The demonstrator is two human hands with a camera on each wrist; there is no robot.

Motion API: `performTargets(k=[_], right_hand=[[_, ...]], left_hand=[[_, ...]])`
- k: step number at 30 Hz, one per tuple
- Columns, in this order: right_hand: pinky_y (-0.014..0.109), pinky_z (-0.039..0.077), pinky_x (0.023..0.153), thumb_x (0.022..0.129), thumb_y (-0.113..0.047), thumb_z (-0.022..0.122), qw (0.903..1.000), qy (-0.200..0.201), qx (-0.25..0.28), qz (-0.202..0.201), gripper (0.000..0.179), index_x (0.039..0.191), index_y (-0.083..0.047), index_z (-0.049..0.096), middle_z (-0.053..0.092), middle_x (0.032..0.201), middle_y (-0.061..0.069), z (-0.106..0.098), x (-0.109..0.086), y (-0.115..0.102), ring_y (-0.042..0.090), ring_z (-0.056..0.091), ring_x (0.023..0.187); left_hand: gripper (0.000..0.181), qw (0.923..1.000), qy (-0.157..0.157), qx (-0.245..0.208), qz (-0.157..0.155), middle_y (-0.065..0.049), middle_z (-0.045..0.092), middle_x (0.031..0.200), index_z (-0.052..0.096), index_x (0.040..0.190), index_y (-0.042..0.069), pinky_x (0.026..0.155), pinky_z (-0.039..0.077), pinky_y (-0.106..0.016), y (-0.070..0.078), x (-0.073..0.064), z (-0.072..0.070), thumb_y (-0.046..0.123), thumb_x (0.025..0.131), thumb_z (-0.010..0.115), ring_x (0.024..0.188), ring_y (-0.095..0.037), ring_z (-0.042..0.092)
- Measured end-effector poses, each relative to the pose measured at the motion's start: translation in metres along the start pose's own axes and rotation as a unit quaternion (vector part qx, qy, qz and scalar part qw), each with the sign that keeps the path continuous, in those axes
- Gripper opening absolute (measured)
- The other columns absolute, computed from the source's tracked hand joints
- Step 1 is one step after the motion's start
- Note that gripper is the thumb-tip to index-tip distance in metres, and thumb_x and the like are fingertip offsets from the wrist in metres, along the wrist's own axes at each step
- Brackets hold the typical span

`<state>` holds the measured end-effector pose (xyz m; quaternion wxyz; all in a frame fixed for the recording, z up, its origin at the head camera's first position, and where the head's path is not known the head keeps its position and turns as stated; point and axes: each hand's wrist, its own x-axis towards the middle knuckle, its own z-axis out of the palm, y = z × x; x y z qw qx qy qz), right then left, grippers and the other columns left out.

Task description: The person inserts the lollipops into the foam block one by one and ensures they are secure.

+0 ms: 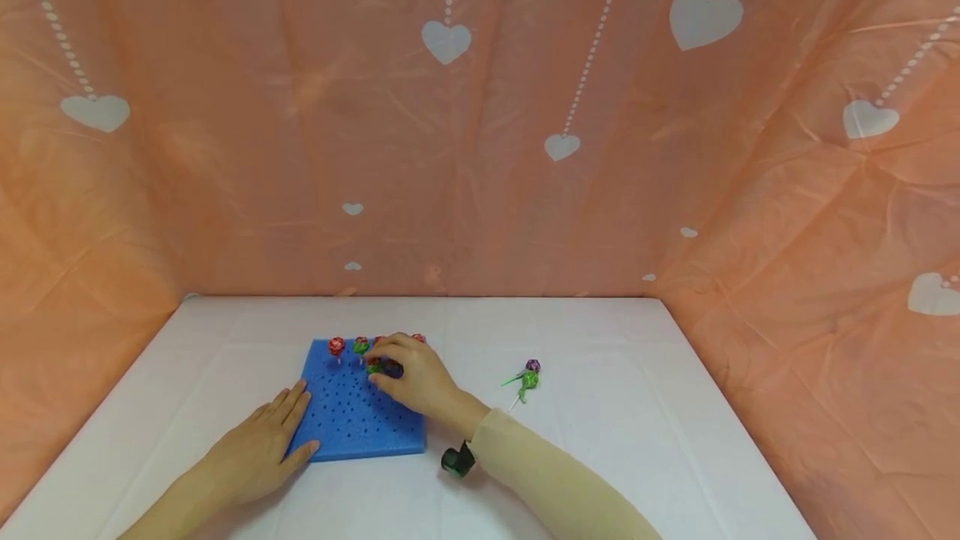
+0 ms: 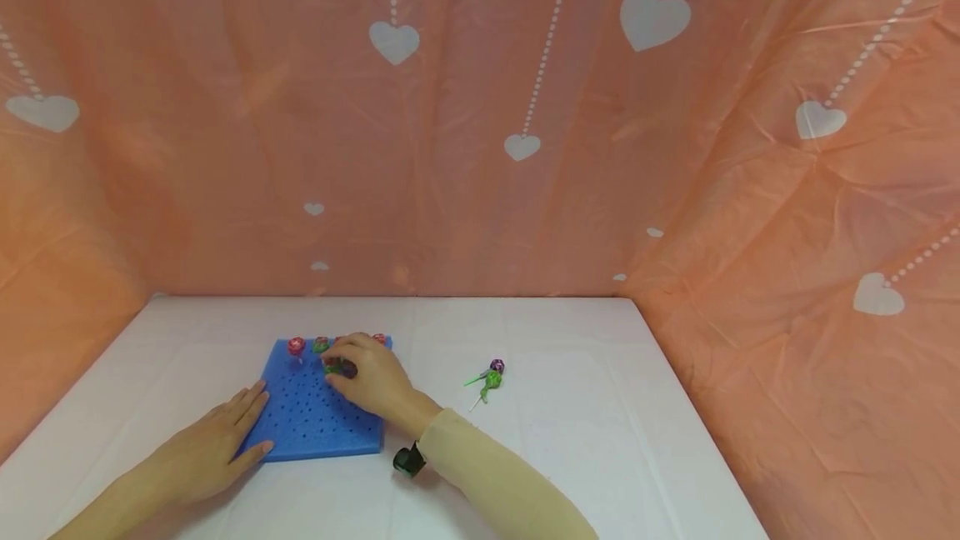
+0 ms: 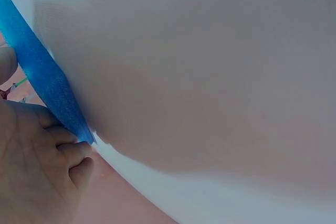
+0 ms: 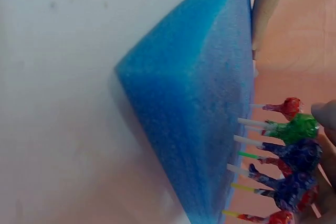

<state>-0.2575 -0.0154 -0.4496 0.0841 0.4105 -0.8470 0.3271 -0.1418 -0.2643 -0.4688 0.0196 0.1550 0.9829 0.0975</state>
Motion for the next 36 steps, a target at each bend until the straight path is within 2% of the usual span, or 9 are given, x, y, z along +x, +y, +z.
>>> performTargets(k=[5, 9, 17, 20, 28, 36], right_hand=[[0.024, 0.051, 0.105, 0.096, -0.02, 0.078, 0.9994, -0.002, 0.027, 0.02, 0.032, 0.127, -0.013, 0.075, 0.068, 0.129, 0.0, -0.012, -0.006, 0.001, 0.013, 0.063, 0.124], [0.028, 0.051, 0.108, 0.097, -0.019, 0.077, 0.9982, 0.015, 0.044, 0.037, 0.03, 0.127, -0.013, 0.075, 0.068, 0.131, 0.0, -0.023, -0.012, 0.005, 0.015, 0.062, 0.127], [0.037, 0.056, 0.103, 0.092, -0.01, 0.08, 0.9937, 0.093, 0.059, 0.018, 0.028, 0.119, -0.006, 0.076, 0.072, 0.121, 0.006, -0.046, -0.03, 0.024, 0.023, 0.068, 0.117], [0.038, 0.059, 0.097, 0.091, -0.01, 0.081, 0.9904, 0.122, 0.06, 0.028, 0.027, 0.117, -0.007, 0.077, 0.073, 0.119, 0.005, -0.054, -0.04, 0.033, 0.022, 0.069, 0.112], [0.039, 0.061, 0.086, 0.087, -0.002, 0.082, 0.9761, 0.187, 0.072, 0.084, 0.028, 0.115, -0.004, 0.077, 0.074, 0.114, 0.008, -0.077, -0.072, 0.053, 0.026, 0.071, 0.101], [0.043, 0.061, 0.082, 0.089, -0.003, 0.08, 0.9667, 0.197, 0.051, 0.155, 0.025, 0.115, -0.003, 0.077, 0.073, 0.116, 0.006, -0.096, -0.104, 0.075, 0.028, 0.07, 0.1]], left_hand=[[0.078, 1.0, 0.004, -0.001, 0.001, -0.038, 0.034, 0.158, 0.043, 0.147, -0.017, 0.114, 0.037, -0.068, 0.0, 0.0, 0.0, 0.044, 0.103, 0.06, 0.144, -0.057, 0.036], [0.078, 0.9999, 0.01, 0.0, 0.004, -0.038, 0.035, 0.158, 0.044, 0.147, -0.017, 0.114, 0.038, -0.068, 0.0, -0.001, 0.001, 0.044, 0.103, 0.061, 0.143, -0.058, 0.037], [0.08, 1.0, 0.005, -0.002, 0.001, -0.038, 0.033, 0.159, 0.043, 0.148, -0.017, 0.115, 0.035, -0.069, -0.003, 0.001, 0.005, 0.046, 0.102, 0.061, 0.144, -0.058, 0.034], [0.08, 1.0, 0.0, -0.005, -0.001, -0.038, 0.032, 0.159, 0.042, 0.148, -0.017, 0.115, 0.034, -0.069, -0.004, 0.001, 0.006, 0.046, 0.102, 0.061, 0.144, -0.058, 0.034], [0.079, 1.0, 0.001, 0.007, -0.001, -0.039, 0.033, 0.158, 0.043, 0.147, -0.018, 0.114, 0.036, -0.068, -0.002, 0.001, 0.001, 0.046, 0.103, 0.06, 0.143, -0.059, 0.035], [0.079, 1.0, 0.002, 0.008, -0.001, -0.039, 0.034, 0.157, 0.044, 0.147, -0.018, 0.113, 0.037, -0.069, 0.0, 0.001, 0.002, 0.046, 0.103, 0.06, 0.143, -0.059, 0.036]])
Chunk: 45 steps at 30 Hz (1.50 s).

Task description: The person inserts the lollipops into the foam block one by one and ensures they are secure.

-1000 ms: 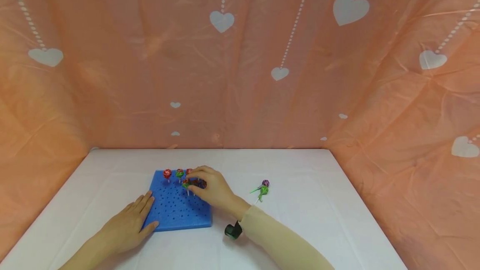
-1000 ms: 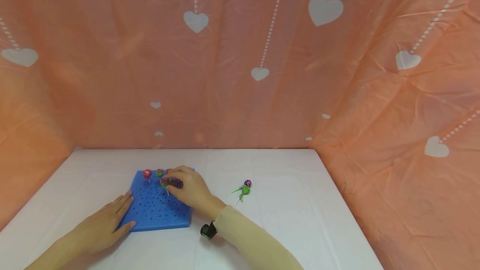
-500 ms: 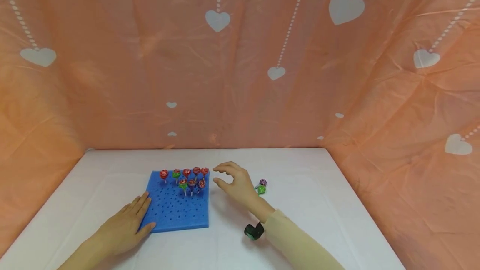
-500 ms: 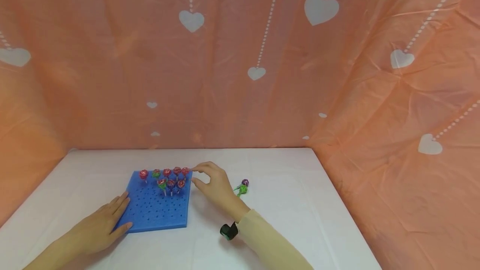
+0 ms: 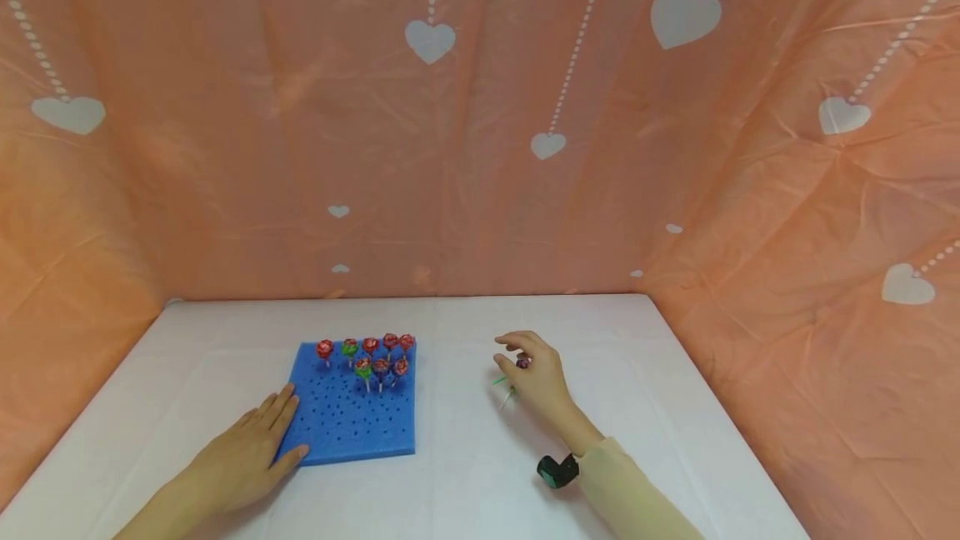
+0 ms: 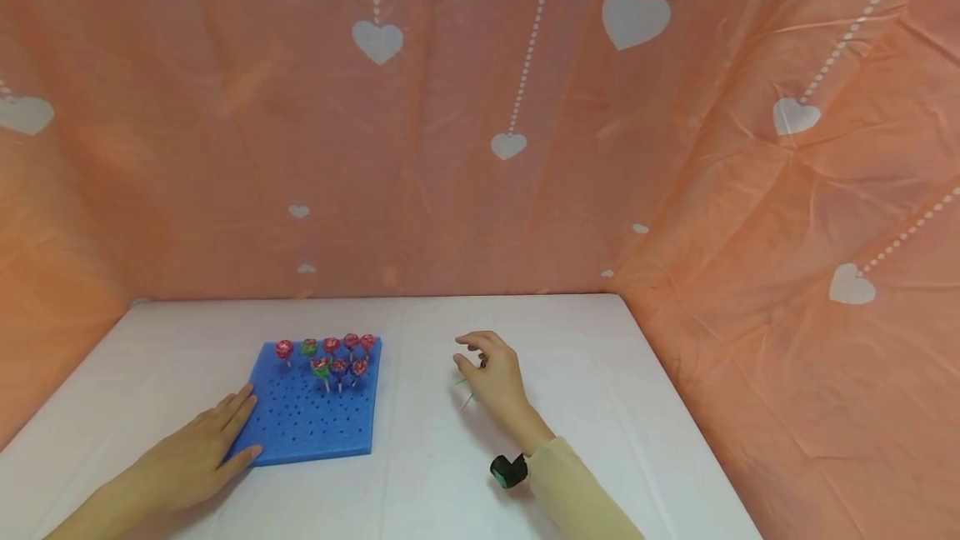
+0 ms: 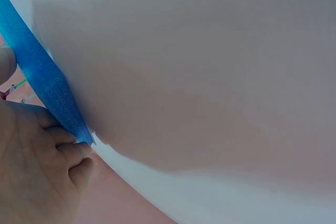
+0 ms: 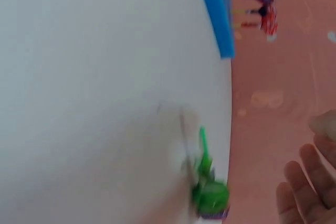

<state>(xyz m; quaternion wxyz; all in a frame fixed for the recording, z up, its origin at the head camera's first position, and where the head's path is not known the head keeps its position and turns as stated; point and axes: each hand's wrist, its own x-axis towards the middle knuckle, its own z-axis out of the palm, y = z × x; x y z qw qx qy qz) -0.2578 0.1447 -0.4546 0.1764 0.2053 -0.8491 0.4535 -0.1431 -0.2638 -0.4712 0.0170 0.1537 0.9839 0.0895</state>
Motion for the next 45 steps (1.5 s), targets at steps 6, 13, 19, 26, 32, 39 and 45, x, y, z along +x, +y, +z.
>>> performTargets(k=[6, 13, 19, 26, 32, 39, 45], right_hand=[[0.041, 0.061, 0.081, 0.088, -0.001, 0.08, 0.9982, -0.004, -0.044, 0.039, 0.025, 0.113, -0.002, 0.077, 0.072, 0.114, 0.008, -0.016, -0.007, 0.015, 0.029, 0.069, 0.097], [0.032, 0.058, 0.078, 0.088, -0.004, 0.079, 0.9924, -0.045, -0.08, 0.081, 0.019, 0.107, -0.003, 0.078, 0.07, 0.108, 0.007, -0.026, -0.01, 0.023, 0.022, 0.066, 0.093], [0.029, 0.055, 0.075, 0.087, -0.005, 0.081, 0.9888, -0.08, -0.092, 0.086, 0.015, 0.102, -0.004, 0.079, 0.069, 0.102, 0.006, -0.025, -0.011, 0.028, 0.014, 0.064, 0.085], [0.03, 0.052, 0.074, 0.089, -0.006, 0.079, 0.9828, -0.119, -0.115, 0.082, 0.018, 0.106, -0.002, 0.077, 0.067, 0.099, 0.004, -0.022, -0.012, 0.029, 0.014, 0.06, 0.085], [0.027, 0.047, 0.068, 0.09, -0.009, 0.079, 0.9736, -0.151, -0.145, 0.09, 0.02, 0.109, -0.004, 0.077, 0.061, 0.093, 0.001, -0.019, -0.01, 0.028, 0.012, 0.054, 0.08], [0.027, 0.046, 0.068, 0.091, -0.01, 0.079, 0.9694, -0.163, -0.16, 0.09, 0.018, 0.109, -0.005, 0.077, 0.059, 0.091, -0.001, -0.017, -0.009, 0.028, 0.013, 0.053, 0.079], [0.027, 0.049, 0.069, 0.091, -0.007, 0.079, 0.9718, -0.158, -0.162, 0.065, 0.017, 0.107, -0.003, 0.076, 0.062, 0.093, 0.001, -0.017, -0.01, 0.028, 0.012, 0.055, 0.081]], left_hand=[[0.079, 1.0, 0.0, -0.003, -0.001, -0.039, 0.033, 0.158, 0.044, 0.147, -0.018, 0.114, 0.036, -0.069, -0.001, -0.001, 0.002, 0.046, 0.103, 0.06, 0.143, -0.059, 0.036], [0.08, 1.0, -0.007, -0.005, -0.003, -0.039, 0.032, 0.158, 0.042, 0.147, -0.018, 0.114, 0.035, -0.069, -0.002, 0.0, 0.002, 0.047, 0.103, 0.059, 0.143, -0.059, 0.034], [0.081, 1.0, 0.001, -0.008, -0.001, -0.039, 0.032, 0.159, 0.043, 0.148, -0.018, 0.115, 0.034, -0.069, -0.003, 0.0, 0.004, 0.047, 0.102, 0.061, 0.144, -0.059, 0.034], [0.08, 1.0, 0.003, -0.008, 0.0, -0.038, 0.033, 0.158, 0.043, 0.147, -0.017, 0.115, 0.035, -0.069, -0.003, 0.0, 0.005, 0.046, 0.102, 0.061, 0.144, -0.058, 0.035], [0.08, 1.0, 0.003, -0.008, 0.0, -0.038, 0.033, 0.158, 0.043, 0.148, -0.017, 0.115, 0.035, -0.069, -0.003, 0.0, 0.005, 0.046, 0.102, 0.061, 0.143, -0.059, 0.035], [0.079, 1.0, 0.004, -0.007, -0.001, -0.038, 0.033, 0.159, 0.043, 0.148, -0.017, 0.116, 0.034, -0.068, -0.004, 0.0, 0.006, 0.046, 0.103, 0.061, 0.144, -0.058, 0.035], [0.08, 0.9999, 0.0, -0.012, -0.003, -0.038, 0.032, 0.159, 0.042, 0.148, -0.017, 0.115, 0.034, -0.069, -0.004, 0.0, 0.005, 0.047, 0.103, 0.06, 0.144, -0.058, 0.034]])
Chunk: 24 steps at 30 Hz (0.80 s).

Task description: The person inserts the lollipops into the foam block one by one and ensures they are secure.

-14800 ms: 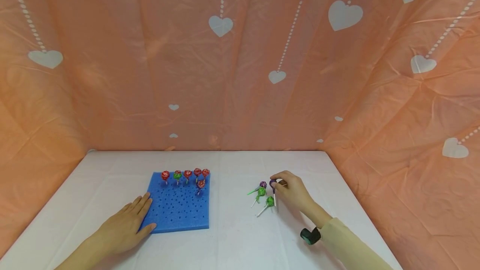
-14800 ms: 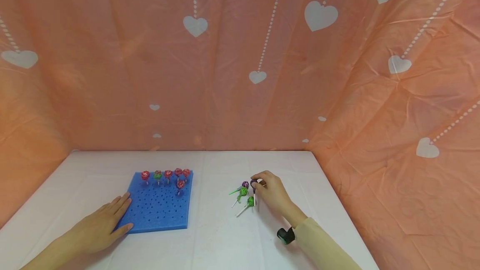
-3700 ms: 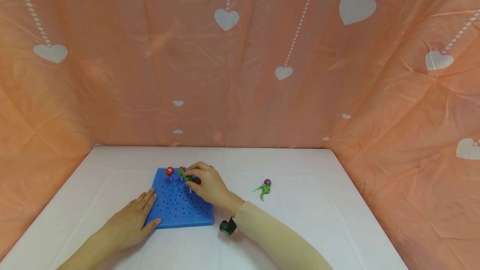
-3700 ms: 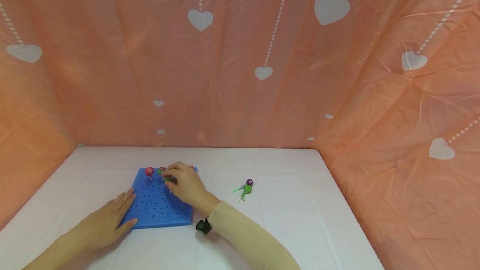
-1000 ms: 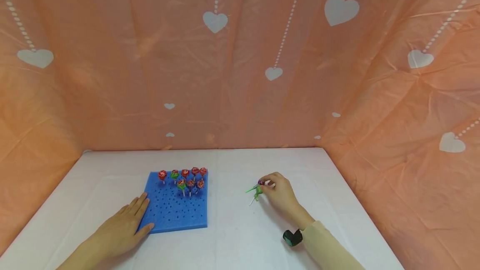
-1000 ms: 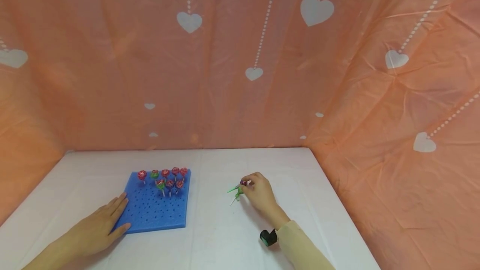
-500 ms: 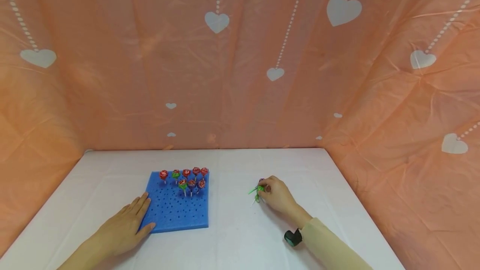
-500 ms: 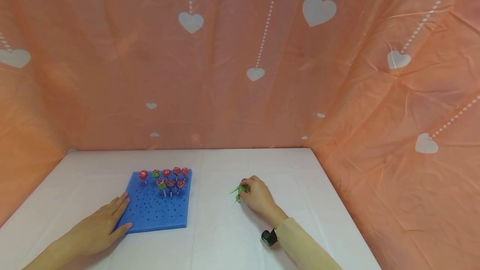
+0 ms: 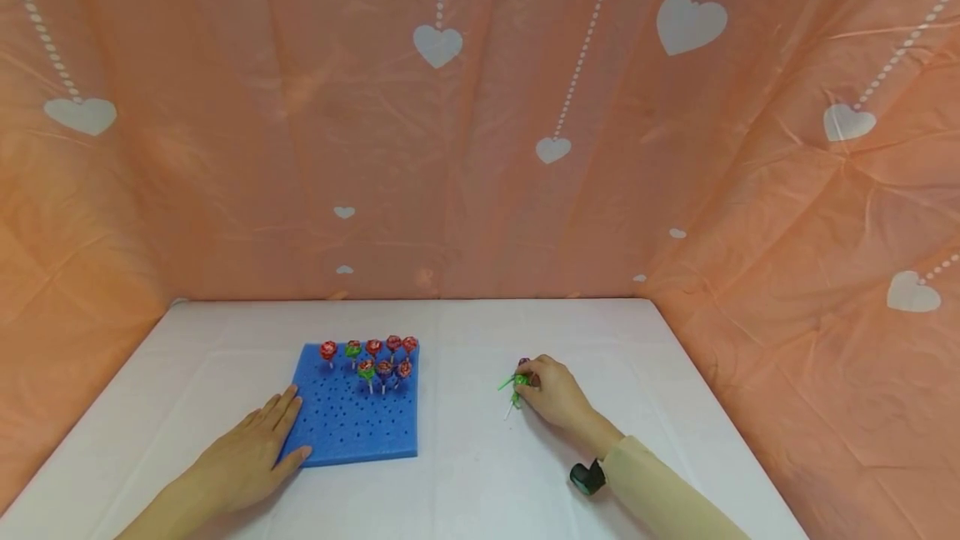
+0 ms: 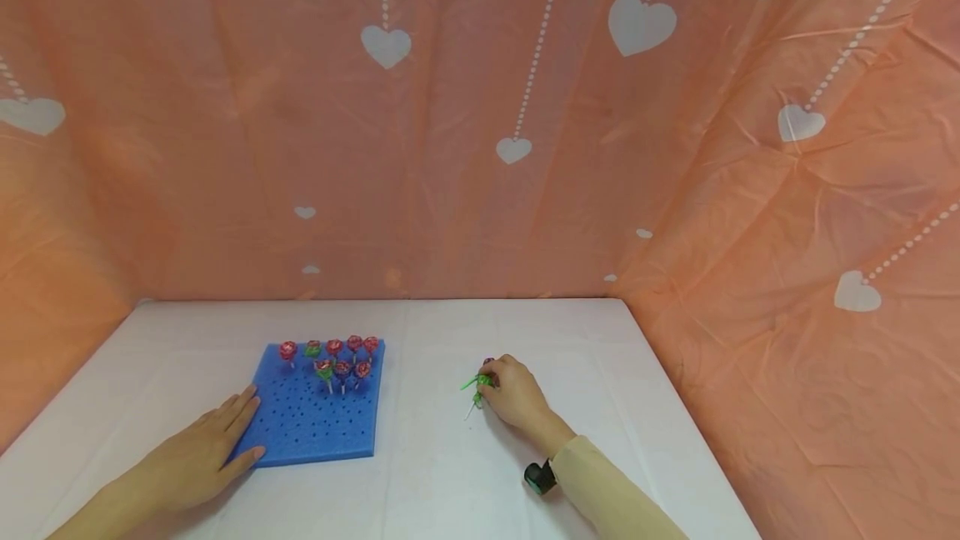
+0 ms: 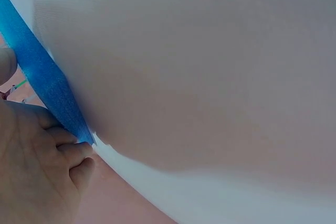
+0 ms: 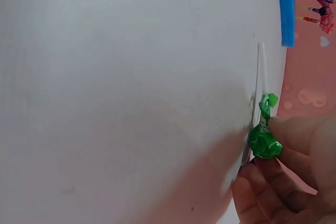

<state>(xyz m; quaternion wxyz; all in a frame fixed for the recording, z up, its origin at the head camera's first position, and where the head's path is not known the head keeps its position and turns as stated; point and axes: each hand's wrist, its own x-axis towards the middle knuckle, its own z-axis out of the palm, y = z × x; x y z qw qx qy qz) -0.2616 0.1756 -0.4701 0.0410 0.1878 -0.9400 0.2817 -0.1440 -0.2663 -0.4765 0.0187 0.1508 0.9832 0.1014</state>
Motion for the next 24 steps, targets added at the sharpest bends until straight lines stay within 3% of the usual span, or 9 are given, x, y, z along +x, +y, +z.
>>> performTargets(k=[14, 24], right_hand=[[0.027, 0.059, 0.077, 0.089, -0.002, 0.08, 0.9976, 0.035, 0.058, -0.015, 0.02, 0.108, -0.003, 0.075, 0.066, 0.103, 0.004, 0.002, -0.002, -0.005, 0.014, 0.066, 0.088], [0.024, 0.061, 0.078, 0.086, 0.005, 0.08, 0.988, 0.069, 0.128, -0.053, 0.023, 0.107, 0.0, 0.075, 0.067, 0.106, 0.006, 0.003, 0.001, -0.024, 0.021, 0.07, 0.09]], left_hand=[[0.08, 1.0, 0.002, 0.004, 0.002, -0.038, 0.033, 0.159, 0.043, 0.148, -0.017, 0.115, 0.035, -0.069, 0.002, 0.0, -0.001, 0.046, 0.103, 0.06, 0.143, -0.058, 0.035], [0.078, 1.0, 0.007, 0.005, 0.002, -0.038, 0.034, 0.158, 0.044, 0.147, -0.018, 0.114, 0.036, -0.068, 0.003, -0.001, 0.0, 0.044, 0.102, 0.061, 0.143, -0.058, 0.036]])
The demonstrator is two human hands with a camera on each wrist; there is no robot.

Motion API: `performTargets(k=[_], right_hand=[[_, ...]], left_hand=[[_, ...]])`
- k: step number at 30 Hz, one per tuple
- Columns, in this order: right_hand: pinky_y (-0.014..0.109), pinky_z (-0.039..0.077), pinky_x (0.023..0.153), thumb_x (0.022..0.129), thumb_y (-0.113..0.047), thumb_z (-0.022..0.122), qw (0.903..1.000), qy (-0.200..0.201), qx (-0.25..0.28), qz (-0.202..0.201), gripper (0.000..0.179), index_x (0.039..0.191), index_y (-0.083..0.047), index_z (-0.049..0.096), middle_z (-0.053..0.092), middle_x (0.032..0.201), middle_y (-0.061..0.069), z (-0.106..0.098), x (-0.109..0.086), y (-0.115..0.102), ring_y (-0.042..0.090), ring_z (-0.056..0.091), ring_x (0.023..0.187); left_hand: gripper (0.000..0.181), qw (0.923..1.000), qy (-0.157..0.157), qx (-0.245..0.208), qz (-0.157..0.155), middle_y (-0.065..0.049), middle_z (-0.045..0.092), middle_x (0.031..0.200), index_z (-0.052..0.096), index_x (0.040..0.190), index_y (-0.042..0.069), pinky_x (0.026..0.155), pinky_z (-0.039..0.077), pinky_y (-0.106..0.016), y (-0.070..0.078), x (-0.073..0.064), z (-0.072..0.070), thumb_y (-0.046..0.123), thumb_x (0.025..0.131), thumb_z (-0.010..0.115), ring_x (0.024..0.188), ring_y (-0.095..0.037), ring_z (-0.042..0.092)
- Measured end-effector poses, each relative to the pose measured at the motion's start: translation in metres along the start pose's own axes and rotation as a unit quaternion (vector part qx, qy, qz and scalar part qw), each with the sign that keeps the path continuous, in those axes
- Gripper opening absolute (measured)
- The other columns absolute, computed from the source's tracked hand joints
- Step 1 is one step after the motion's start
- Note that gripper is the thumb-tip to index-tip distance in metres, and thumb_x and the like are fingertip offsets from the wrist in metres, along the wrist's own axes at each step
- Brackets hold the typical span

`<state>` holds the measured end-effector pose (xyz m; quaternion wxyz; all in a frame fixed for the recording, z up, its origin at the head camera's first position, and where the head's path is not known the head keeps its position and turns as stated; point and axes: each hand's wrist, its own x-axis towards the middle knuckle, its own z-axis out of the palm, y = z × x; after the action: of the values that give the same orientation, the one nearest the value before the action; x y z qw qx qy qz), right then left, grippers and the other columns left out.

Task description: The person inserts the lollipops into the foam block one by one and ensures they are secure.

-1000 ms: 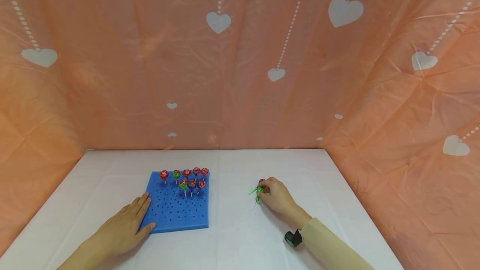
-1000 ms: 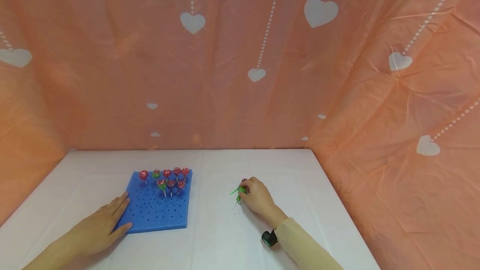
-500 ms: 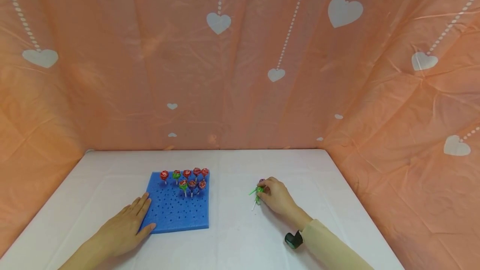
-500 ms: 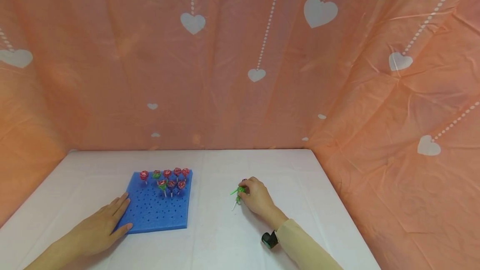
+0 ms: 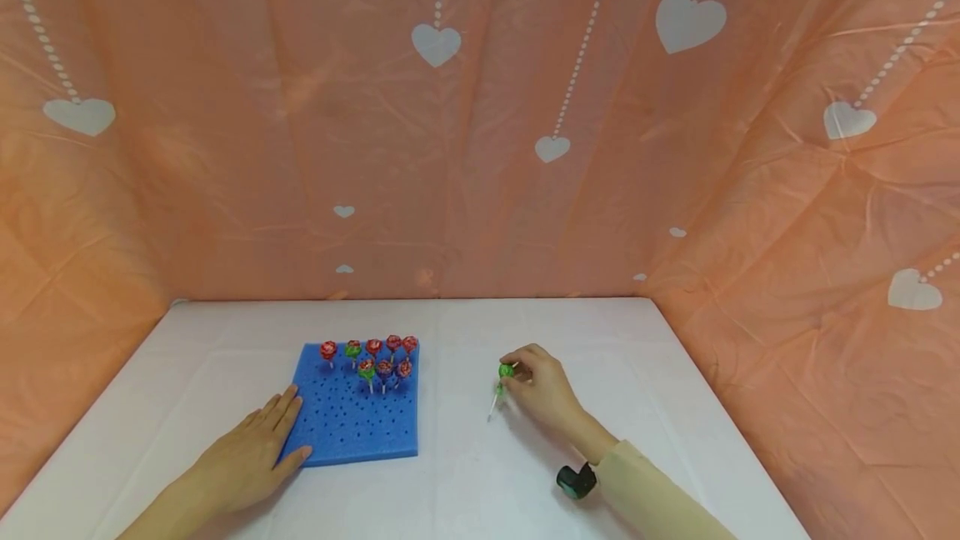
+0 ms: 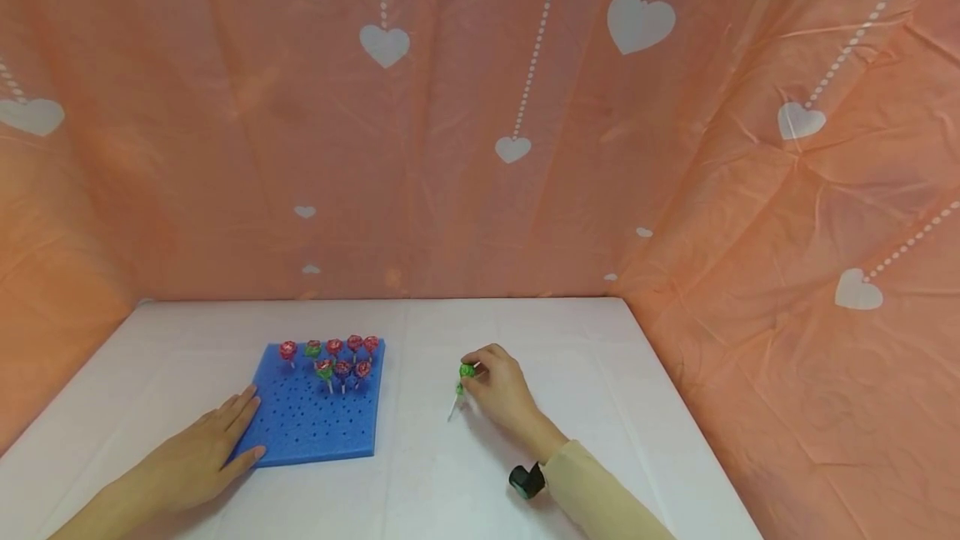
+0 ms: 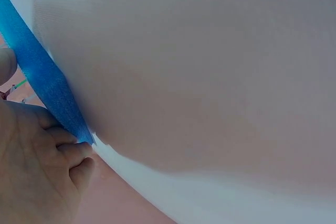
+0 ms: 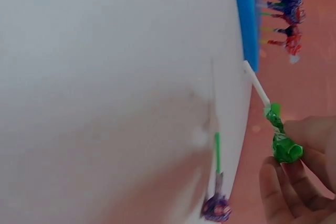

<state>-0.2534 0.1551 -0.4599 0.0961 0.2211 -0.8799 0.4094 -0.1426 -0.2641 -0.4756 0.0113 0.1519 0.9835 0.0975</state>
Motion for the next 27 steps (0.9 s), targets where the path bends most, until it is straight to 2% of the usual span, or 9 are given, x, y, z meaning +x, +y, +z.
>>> performTargets(k=[6, 11, 16, 21, 27], right_hand=[[0.023, 0.062, 0.076, 0.082, 0.007, 0.082, 0.9988, 0.011, 0.034, -0.033, 0.025, 0.105, 0.001, 0.075, 0.067, 0.104, 0.008, 0.007, 0.006, -0.01, 0.024, 0.07, 0.089], [0.027, 0.063, 0.078, 0.079, 0.01, 0.083, 0.9967, 0.012, 0.065, -0.048, 0.028, 0.104, -0.001, 0.075, 0.066, 0.103, 0.008, 0.013, 0.011, -0.02, 0.022, 0.071, 0.087], [0.032, 0.064, 0.078, 0.079, 0.01, 0.083, 0.993, 0.009, 0.083, -0.084, 0.028, 0.104, 0.001, 0.074, 0.066, 0.103, 0.01, 0.019, 0.015, -0.033, 0.024, 0.071, 0.087], [0.033, 0.064, 0.079, 0.08, 0.007, 0.084, 0.992, -0.001, 0.088, -0.091, 0.028, 0.104, -0.002, 0.074, 0.068, 0.104, 0.008, 0.027, 0.018, -0.045, 0.023, 0.072, 0.087], [0.035, 0.064, 0.078, 0.081, 0.005, 0.085, 0.9879, -0.014, 0.113, -0.105, 0.027, 0.105, -0.002, 0.075, 0.07, 0.105, 0.01, 0.037, 0.024, -0.057, 0.026, 0.072, 0.089]], left_hand=[[0.079, 1.0, -0.003, -0.001, -0.001, -0.039, 0.034, 0.158, 0.043, 0.147, -0.018, 0.114, 0.036, -0.068, 0.001, 0.0, -0.001, 0.045, 0.102, 0.061, 0.143, -0.059, 0.036], [0.08, 0.9999, -0.008, -0.005, -0.006, -0.038, 0.032, 0.159, 0.042, 0.148, -0.017, 0.115, 0.035, -0.068, 0.001, 0.0, -0.002, 0.046, 0.103, 0.06, 0.144, -0.059, 0.034], [0.08, 1.0, -0.005, -0.004, -0.003, -0.038, 0.032, 0.159, 0.042, 0.148, -0.017, 0.114, 0.036, -0.069, 0.0, 0.0, -0.001, 0.046, 0.103, 0.06, 0.144, -0.059, 0.034], [0.08, 1.0, -0.003, 0.0, -0.003, -0.038, 0.032, 0.159, 0.042, 0.148, -0.017, 0.115, 0.036, -0.068, -0.001, 0.001, 0.0, 0.047, 0.103, 0.06, 0.144, -0.058, 0.035], [0.077, 0.9999, 0.014, -0.001, 0.006, -0.038, 0.034, 0.158, 0.044, 0.146, -0.018, 0.114, 0.037, -0.067, 0.0, -0.001, 0.002, 0.043, 0.102, 0.062, 0.143, -0.058, 0.037]])
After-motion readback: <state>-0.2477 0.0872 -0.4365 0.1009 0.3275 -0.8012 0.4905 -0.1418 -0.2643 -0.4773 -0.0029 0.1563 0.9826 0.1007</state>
